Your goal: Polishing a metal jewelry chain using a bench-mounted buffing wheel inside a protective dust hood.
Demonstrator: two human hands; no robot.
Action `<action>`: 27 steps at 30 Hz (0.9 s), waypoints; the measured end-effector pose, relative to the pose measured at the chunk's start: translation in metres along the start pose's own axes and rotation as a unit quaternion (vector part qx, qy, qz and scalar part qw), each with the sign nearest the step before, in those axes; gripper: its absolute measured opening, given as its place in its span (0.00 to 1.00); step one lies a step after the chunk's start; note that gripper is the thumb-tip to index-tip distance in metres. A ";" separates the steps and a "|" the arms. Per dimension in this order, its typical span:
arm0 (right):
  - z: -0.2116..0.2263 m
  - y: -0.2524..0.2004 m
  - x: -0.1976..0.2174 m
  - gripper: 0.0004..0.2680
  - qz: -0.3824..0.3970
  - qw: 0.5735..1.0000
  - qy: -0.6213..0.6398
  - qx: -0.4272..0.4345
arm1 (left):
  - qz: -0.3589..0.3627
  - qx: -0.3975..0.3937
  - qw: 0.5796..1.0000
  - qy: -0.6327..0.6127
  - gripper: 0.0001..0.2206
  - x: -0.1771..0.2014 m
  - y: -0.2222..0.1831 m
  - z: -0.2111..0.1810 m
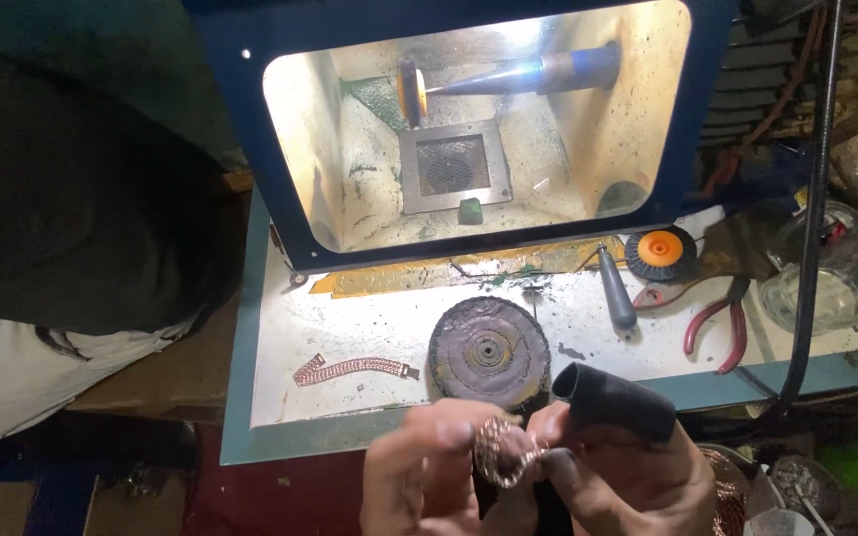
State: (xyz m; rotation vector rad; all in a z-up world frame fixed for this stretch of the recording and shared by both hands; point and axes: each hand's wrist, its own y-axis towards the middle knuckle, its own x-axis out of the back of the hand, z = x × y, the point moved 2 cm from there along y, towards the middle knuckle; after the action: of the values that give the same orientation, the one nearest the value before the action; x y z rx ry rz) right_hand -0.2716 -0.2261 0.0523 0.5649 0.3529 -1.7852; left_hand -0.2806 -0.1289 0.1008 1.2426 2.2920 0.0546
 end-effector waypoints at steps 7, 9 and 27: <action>0.006 0.020 0.024 0.09 0.229 0.969 0.091 -0.018 | 0.070 -0.217 0.973 -0.038 0.12 0.015 0.004 0.030; -0.019 0.036 0.054 0.07 0.360 0.907 0.083 -0.200 | 0.100 -0.250 0.961 -0.066 0.09 0.019 0.006 0.030; 0.005 0.019 0.032 0.17 0.252 0.844 0.285 -0.377 | 0.026 -0.037 0.999 -0.012 0.12 0.005 -0.003 0.009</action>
State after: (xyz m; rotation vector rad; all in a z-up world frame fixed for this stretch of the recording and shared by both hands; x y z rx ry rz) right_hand -0.2612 -0.2600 0.0396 0.5310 1.1435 -0.8208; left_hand -0.2807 -0.1284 0.0898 1.2574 2.2160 0.1414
